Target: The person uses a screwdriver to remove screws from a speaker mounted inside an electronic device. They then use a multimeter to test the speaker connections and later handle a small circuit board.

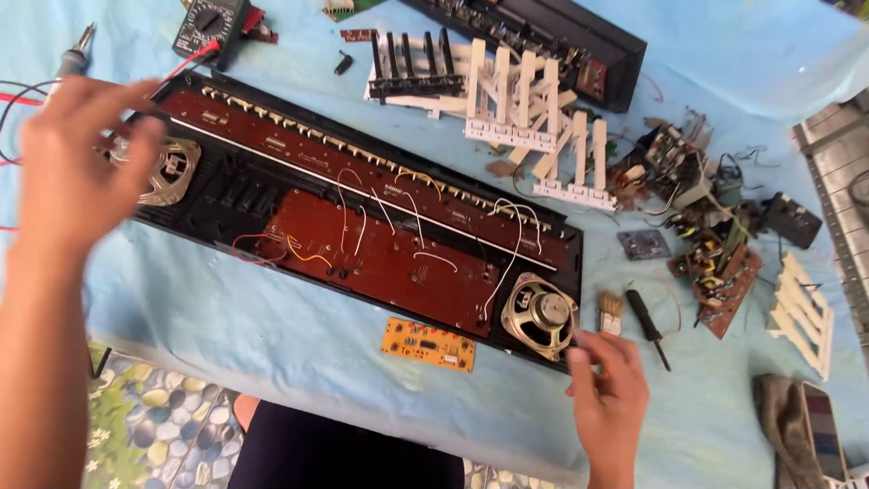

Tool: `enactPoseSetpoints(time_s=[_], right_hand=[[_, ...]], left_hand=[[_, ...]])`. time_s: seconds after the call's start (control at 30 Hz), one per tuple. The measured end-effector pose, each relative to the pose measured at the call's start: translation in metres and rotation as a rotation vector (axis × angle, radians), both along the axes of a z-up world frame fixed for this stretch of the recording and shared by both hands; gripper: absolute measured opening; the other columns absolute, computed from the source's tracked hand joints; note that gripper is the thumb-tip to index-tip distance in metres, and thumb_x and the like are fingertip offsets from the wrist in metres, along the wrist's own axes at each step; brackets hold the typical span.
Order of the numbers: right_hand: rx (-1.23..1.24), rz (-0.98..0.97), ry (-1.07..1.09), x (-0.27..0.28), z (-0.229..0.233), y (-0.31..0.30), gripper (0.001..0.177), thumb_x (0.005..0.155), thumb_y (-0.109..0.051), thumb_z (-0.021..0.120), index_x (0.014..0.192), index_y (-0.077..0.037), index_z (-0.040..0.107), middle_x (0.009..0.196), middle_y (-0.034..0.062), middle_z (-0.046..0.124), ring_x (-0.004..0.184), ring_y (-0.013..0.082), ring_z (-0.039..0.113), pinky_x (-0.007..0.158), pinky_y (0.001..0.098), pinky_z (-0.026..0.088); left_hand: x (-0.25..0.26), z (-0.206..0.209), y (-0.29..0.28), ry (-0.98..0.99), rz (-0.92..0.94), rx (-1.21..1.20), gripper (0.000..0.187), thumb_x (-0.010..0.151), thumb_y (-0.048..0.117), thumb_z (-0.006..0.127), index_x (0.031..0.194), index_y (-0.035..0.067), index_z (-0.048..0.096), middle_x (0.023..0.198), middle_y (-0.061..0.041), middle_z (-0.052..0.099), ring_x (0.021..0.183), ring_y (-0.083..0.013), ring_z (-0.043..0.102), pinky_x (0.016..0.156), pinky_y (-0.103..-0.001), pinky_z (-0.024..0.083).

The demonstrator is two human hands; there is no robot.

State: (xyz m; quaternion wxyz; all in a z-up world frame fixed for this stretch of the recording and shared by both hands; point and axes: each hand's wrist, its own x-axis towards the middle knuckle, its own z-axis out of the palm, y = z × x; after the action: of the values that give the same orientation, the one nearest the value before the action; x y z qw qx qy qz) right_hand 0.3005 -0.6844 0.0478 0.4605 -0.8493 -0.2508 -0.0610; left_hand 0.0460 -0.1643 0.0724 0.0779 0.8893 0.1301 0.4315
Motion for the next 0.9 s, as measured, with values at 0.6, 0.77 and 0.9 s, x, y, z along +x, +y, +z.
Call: enactPoseSetpoints(time_s=[0.6,0.77,0.9], right_hand=[[-0.213,0.236,-0.337,-0.022,-0.043,0.007,0.013,0.088,-0.013,0.080,0.099,-0.010,0.075,0.096,0.0011,0.069,0.088,0.0195,0.059,0.081,0.0316,0.049],[-0.167,0.164,-0.340,-0.022,-0.039,0.006,0.008,0.093,-0.014,0.074,0.096,-0.007,0.075,0.095,0.0057,0.072,0.088,0.0220,0.063,0.083,0.0351,0.049],[-0.178,0.116,-0.279,-0.025,-0.034,0.008,0.014,0.098,-0.015,0.066,0.096,-0.004,0.074,0.093,0.0082,0.074,0.089,0.0240,0.064,0.077,0.0346,0.054]], left_hand=[[0.111,-0.009,-0.209,0.847,-0.675,0.194,0.045,0.106,0.050,0.060,0.078,0.014,0.065,0.072,-0.002,0.060,0.064,-0.0273,0.058,0.059,-0.044,0.045],[0.070,-0.044,-0.226,0.748,-0.325,0.118,0.050,0.098,0.053,0.065,0.121,0.009,0.064,0.061,0.002,0.059,0.051,-0.0208,0.058,0.043,-0.038,0.043],[0.060,-0.060,-0.232,0.651,-0.240,-0.111,0.057,0.095,0.054,0.066,0.137,0.014,0.062,0.055,0.001,0.054,0.047,-0.0225,0.057,0.042,-0.038,0.043]])
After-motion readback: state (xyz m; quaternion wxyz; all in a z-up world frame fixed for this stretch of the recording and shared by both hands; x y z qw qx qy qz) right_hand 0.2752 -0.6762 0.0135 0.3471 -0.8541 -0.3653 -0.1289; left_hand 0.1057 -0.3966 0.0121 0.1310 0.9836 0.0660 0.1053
